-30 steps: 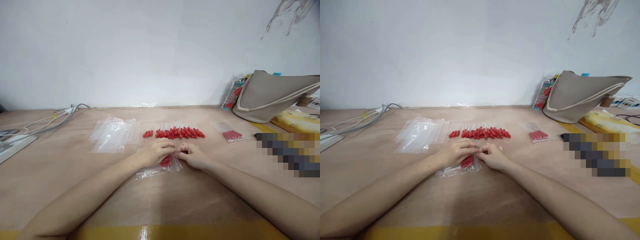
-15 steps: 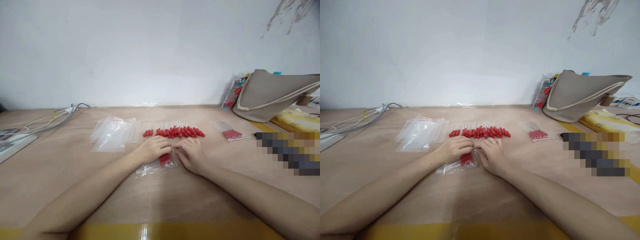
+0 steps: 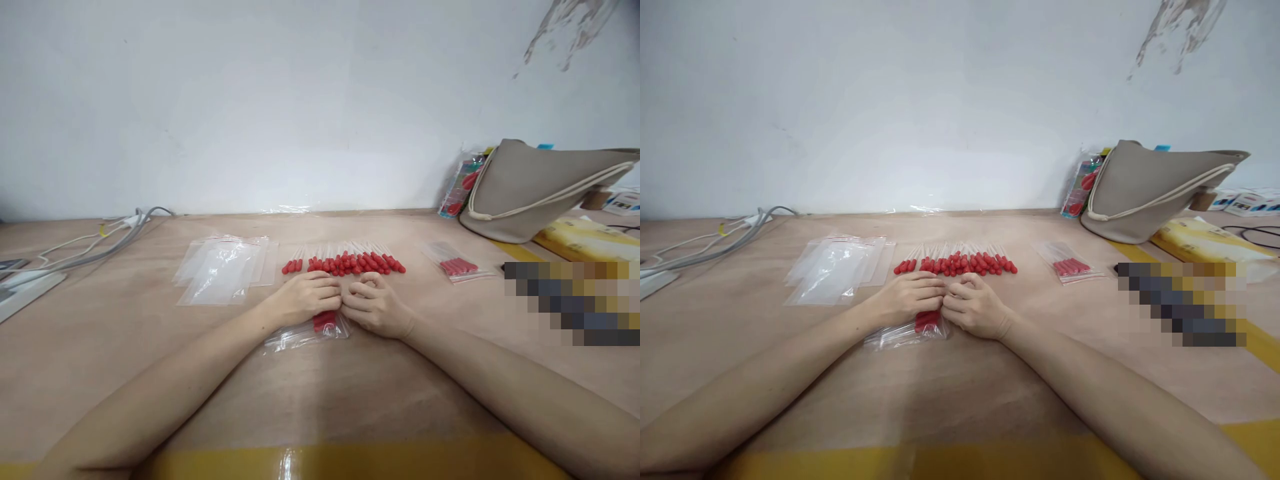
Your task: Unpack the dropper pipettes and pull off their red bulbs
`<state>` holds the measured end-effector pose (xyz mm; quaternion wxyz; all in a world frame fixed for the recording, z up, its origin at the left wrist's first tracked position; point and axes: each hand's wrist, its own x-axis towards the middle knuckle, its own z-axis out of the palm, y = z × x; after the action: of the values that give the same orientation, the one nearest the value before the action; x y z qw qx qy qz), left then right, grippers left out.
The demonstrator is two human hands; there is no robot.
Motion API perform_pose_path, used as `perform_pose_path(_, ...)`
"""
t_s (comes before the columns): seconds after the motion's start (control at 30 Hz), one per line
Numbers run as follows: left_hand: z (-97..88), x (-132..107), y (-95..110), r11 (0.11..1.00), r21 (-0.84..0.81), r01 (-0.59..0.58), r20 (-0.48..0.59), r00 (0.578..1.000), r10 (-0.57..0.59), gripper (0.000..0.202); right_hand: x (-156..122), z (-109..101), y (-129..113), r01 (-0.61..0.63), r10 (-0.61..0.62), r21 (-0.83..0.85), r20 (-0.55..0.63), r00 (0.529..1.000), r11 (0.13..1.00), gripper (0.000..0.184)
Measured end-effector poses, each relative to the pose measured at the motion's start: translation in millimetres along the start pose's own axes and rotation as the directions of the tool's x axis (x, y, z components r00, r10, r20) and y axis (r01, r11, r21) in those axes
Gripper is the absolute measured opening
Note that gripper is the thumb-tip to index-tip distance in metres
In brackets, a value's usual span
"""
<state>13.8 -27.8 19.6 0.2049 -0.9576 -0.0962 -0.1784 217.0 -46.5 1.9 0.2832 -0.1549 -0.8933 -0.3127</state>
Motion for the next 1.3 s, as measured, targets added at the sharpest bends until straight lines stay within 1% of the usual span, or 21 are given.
perform_pose_path(0.07, -1.2, -1.1, -1.5, 1.0, -0.01, -0.006, 0.026, 1.0, 0.006, 0.022, 1.5, -1.6, 1.6, 0.013, -0.013, 0.001, 0.061, 0.998, 1.0, 0.03)
perform_pose_path(0.17, -6.2, -3.7, -5.4, 0.998, -0.037, 0.041, 0.042, 0.998, -0.04, 0.024, 0.2, -2.5, 5.1, 0.0, -0.005, 0.061, 0.08, 0.997, 0.998, 0.028)
perform_pose_path(0.23, -10.9, -5.5, -9.2, 0.995, -0.063, 0.074, 0.012, 0.997, -0.074, 0.024, -2.5, -3.1, 7.7, -0.007, -0.005, 0.137, 0.088, 0.996, 0.991, 0.024)
perform_pose_path(0.3, -14.9, -6.9, -12.8, 0.993, -0.092, 0.072, -0.041, 0.996, -0.076, 0.023, -5.4, -4.5, 9.8, -0.026, -0.008, 0.231, 0.142, 0.99, 0.973, 0.02)
perform_pose_path(0.33, -16.1, -7.2, -14.1, 0.992, -0.107, 0.068, -0.063, 0.995, -0.075, 0.022, -6.6, -5.4, 10.5, -0.056, 0.005, 0.286, 0.178, 0.984, 0.956, 0.017)
perform_pose_path(0.4, -16.7, -7.4, -14.7, 0.987, -0.145, 0.067, -0.083, 0.993, -0.079, 0.022, -8.3, -7.0, 10.6, -0.175, 0.072, 0.415, 0.252, 0.965, 0.893, 0.012)
perform_pose_path(0.47, -15.7, -7.5, -12.2, 0.974, -0.205, 0.101, -0.06, 0.991, -0.116, 0.022, -8.7, -6.7, 9.0, -0.337, 0.191, 0.533, 0.312, 0.931, 0.776, 0.016)
perform_pose_path(0.53, -15.3, -9.0, -6.5, 0.942, -0.278, 0.187, -0.015, 0.98, -0.199, 0.022, -7.6, -3.9, 5.9, -0.481, 0.331, 0.598, 0.351, 0.876, 0.641, 0.023)
perform_pose_path(0.6, -17.2, -13.5, 2.5, 0.885, -0.347, 0.311, 0.019, 0.946, -0.325, 0.02, -5.1, 0.6, 1.9, -0.567, 0.442, 0.622, 0.364, 0.82, 0.539, 0.023)
perform_pose_path(0.63, -19.3, -17.2, 8.0, 0.844, -0.38, 0.379, 0.035, 0.917, -0.397, 0.02, -3.4, 2.9, -0.1, -0.599, 0.483, 0.628, 0.373, 0.792, 0.498, 0.02)
perform_pose_path(0.7, -24.9, -26.7, 20.0, 0.748, -0.439, 0.498, 0.091, 0.853, -0.515, 0.03, 0.5, 6.8, -3.3, -0.654, 0.542, 0.628, 0.404, 0.737, 0.421, 0.016)
perform_pose_path(0.73, -27.8, -32.0, 25.9, 0.7, -0.462, 0.545, 0.139, 0.824, -0.55, 0.037, 2.5, 8.1, -4.4, -0.682, 0.563, 0.621, 0.428, 0.707, 0.385, 0.016)
perform_pose_path(0.8, -32.3, -41.8, 35.8, 0.63, -0.483, 0.609, 0.236, 0.783, -0.576, 0.047, 6.3, 9.2, -5.5, -0.729, 0.595, 0.595, 0.465, 0.656, 0.339, 0.016)
perform_pose_path(0.87, -33.9, -48.0, 41.4, 0.592, -0.475, 0.651, 0.298, 0.752, -0.587, 0.051, 9.3, 8.9, -5.7, -0.746, 0.608, 0.566, 0.468, 0.641, 0.352, 0.018)
perform_pose_path(0.93, -33.0, -49.7, 42.7, 0.575, -0.462, 0.675, 0.32, 0.732, -0.602, 0.051, 11.4, 7.7, -5.4, -0.744, 0.603, 0.534, 0.457, 0.654, 0.403, 0.019)
perform_pose_path(1.0, -31.2, -48.0, 41.5, 0.572, -0.47, 0.672, 0.317, 0.734, -0.601, 0.051, 12.3, 6.3, -5.0, -0.73, 0.568, 0.505, 0.464, 0.679, 0.46, 0.02)
perform_pose_path(1.07, -30.1, -45.5, 40.0, 0.574, -0.488, 0.657, 0.305, 0.745, -0.593, 0.05, 12.5, 5.3, -4.3, -0.712, 0.518, 0.476, 0.489, 0.702, 0.516, 0.019)
perform_pose_path(1.13, -30.2, -43.9, 39.5, 0.568, -0.502, 0.652, 0.298, 0.747, -0.594, 0.048, 12.2, 4.6, -3.4, -0.695, 0.474, 0.457, 0.513, 0.716, 0.555, 0.02)
perform_pose_path(1.2, -31.0, -43.7, 39.9, 0.553, -0.507, 0.661, 0.296, 0.736, -0.608, 0.046, 11.6, 4.3, -2.8, -0.699, 0.469, 0.462, 0.522, 0.712, 0.546, 0.021)
perform_pose_path(1.23, -31.5, -43.9, 40.3, 0.546, -0.508, 0.667, 0.298, 0.73, -0.614, 0.045, 11.2, 4.2, -2.7, -0.711, 0.485, 0.474, 0.522, 0.702, 0.519, 0.022)
perform_pose_path(1.3, -32.0, -44.5, 41.1, 0.533, -0.505, 0.678, 0.308, 0.719, -0.623, 0.043, 10.1, 4.5, -3.1, -0.744, 0.53, 0.505, 0.523, 0.668, 0.439, 0.026)
